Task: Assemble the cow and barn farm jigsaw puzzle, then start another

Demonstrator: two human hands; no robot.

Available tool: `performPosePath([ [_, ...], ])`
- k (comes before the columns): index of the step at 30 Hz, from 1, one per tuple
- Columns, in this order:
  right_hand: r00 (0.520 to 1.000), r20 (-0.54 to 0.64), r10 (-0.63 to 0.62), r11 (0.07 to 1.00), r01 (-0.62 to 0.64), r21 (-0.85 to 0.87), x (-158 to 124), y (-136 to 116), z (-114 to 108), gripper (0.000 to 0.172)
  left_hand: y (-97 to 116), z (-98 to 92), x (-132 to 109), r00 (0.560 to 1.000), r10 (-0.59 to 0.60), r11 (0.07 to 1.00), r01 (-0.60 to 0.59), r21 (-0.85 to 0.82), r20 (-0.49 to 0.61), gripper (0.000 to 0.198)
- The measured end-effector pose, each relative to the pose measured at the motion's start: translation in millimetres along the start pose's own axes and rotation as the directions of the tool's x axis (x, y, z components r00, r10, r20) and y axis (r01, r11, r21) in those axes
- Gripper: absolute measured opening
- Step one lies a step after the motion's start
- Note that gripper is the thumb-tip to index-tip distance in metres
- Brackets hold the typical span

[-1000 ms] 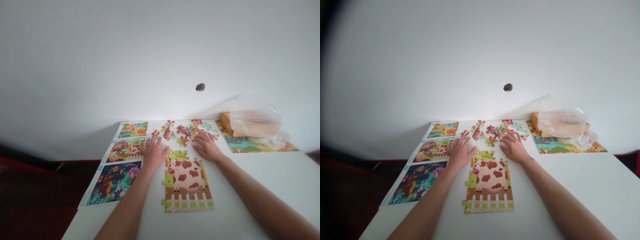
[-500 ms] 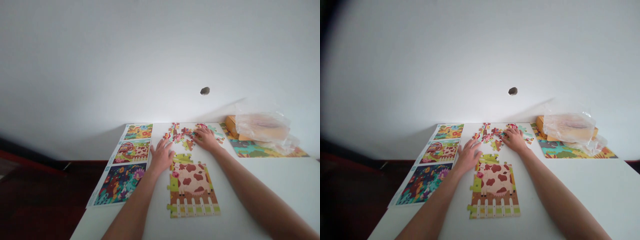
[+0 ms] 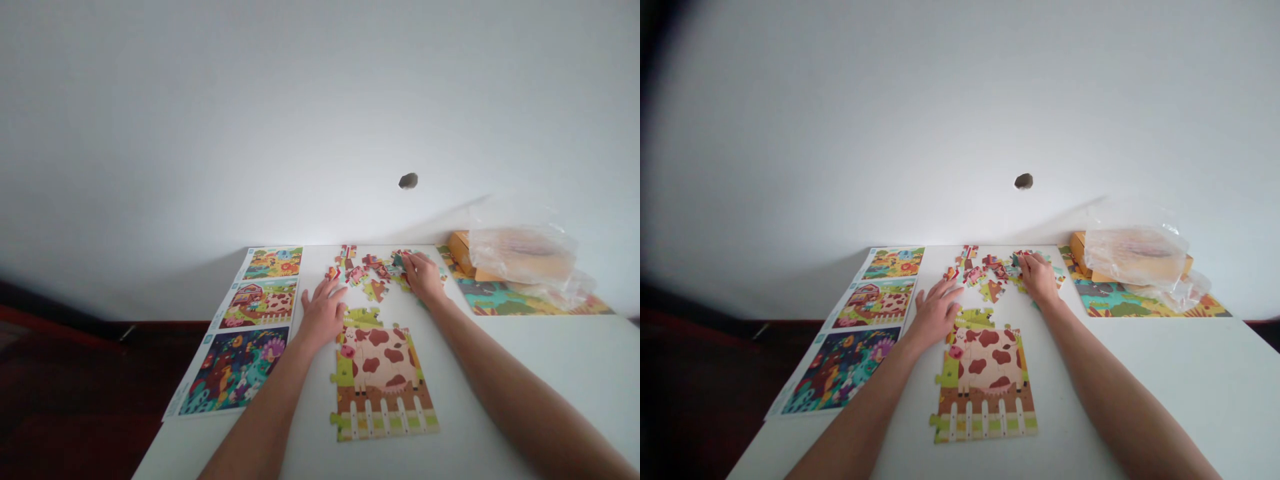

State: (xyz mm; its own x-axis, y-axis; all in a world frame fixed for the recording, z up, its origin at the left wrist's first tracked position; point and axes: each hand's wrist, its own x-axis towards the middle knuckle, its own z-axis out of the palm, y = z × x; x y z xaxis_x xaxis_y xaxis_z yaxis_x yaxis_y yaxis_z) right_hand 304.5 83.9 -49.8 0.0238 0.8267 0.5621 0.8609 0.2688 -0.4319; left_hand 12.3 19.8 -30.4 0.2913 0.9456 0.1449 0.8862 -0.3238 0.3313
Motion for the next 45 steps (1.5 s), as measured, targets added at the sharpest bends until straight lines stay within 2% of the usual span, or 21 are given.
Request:
performPosePath([
  [5, 0.994, -0.112, 0.001, 1.000, 0.000, 0.011, -0.1, 0.8, -0.9, 0.036, 2.5, -2.1, -0.2, 1.000, -0.014, 1.000, 0.014, 0.004, 0.010, 0.044],
  [9, 0.993, -0.115, -0.030, 0.992, 0.016, -0.122, 0.7, -8.4, -6.0, 0.030, 1.7, -1.7, -0.2, 1.000, -0.011, 1.000, 0.011, 0.002, 0.010, 0.043],
  [12, 0.999, 0.009, -0.030, 0.972, 0.032, -0.232, -1.0, -16.0, -7.8, 0.039, -0.9, 1.0, 0.1, 1.000, -0.004, 1.000, 0.004, -0.002, 0.006, 0.043],
  [14, 0.988, 0.134, -0.069, 0.965, 0.101, -0.243, -3.3, -21.0, -6.7, 0.043, -2.4, 2.5, 0.4, 1.000, -0.005, 1.000, 0.005, -0.005, 0.004, 0.044],
  [16, 0.955, 0.265, -0.132, 0.960, 0.190, -0.207, -6.1, -26.7, -4.2, 0.043, -2.7, 2.6, 0.5, 1.000, -0.006, 1.000, 0.006, -0.008, 0.004, 0.044],
  [19, 0.878, 0.420, -0.227, 0.950, 0.295, -0.104, -10.1, -36.9, -0.9, 0.045, -1.2, 0.6, 0.1, 1.000, -0.006, 1.000, 0.006, -0.012, 0.005, 0.045],
  [22, 0.841, 0.456, -0.290, 0.941, 0.337, -0.023, -12.6, -45.7, 0.3, 0.044, 1.0, -1.1, -0.3, 1.000, 0.007, 1.000, -0.007, -0.012, 0.004, 0.046],
  [26, 0.879, 0.409, -0.247, 0.958, 0.284, -0.033, -13.0, -47.1, 2.6, 0.042, 1.0, 1.2, 0.0, 1.000, 0.020, 1.000, -0.020, -0.018, 0.010, 0.051],
  [30, 0.921, 0.337, -0.196, 0.973, 0.226, -0.052, -11.4, -38.0, 8.7, 0.040, -1.7, 4.9, -0.5, 0.996, 0.073, 0.997, -0.071, -0.024, 0.049, 0.066],
  [34, 0.951, 0.241, -0.194, 0.981, 0.192, 0.032, -9.4, -28.6, 14.0, 0.031, -2.8, 4.1, -2.2, 0.985, 0.141, 0.989, -0.136, -0.052, 0.095, 0.083],
  [38, 0.982, 0.131, -0.136, 0.980, 0.114, 0.165, -8.8, -24.1, 15.7, 0.027, -1.7, 0.9, -3.0, 0.976, 0.175, 0.982, -0.163, -0.099, 0.128, 0.087],
  [42, 0.983, 0.176, -0.051, 0.986, 0.022, 0.163, -8.9, -25.8, 13.5, 0.017, -1.1, -0.8, -2.7, 0.971, 0.189, 0.977, -0.171, -0.124, 0.146, 0.085],
  [45, 0.959, 0.247, -0.137, 0.981, 0.096, 0.171, -7.9, -28.4, 8.1, 0.026, -1.0, -1.1, -2.6, 0.970, 0.196, 0.975, -0.178, -0.131, 0.145, 0.085],
])
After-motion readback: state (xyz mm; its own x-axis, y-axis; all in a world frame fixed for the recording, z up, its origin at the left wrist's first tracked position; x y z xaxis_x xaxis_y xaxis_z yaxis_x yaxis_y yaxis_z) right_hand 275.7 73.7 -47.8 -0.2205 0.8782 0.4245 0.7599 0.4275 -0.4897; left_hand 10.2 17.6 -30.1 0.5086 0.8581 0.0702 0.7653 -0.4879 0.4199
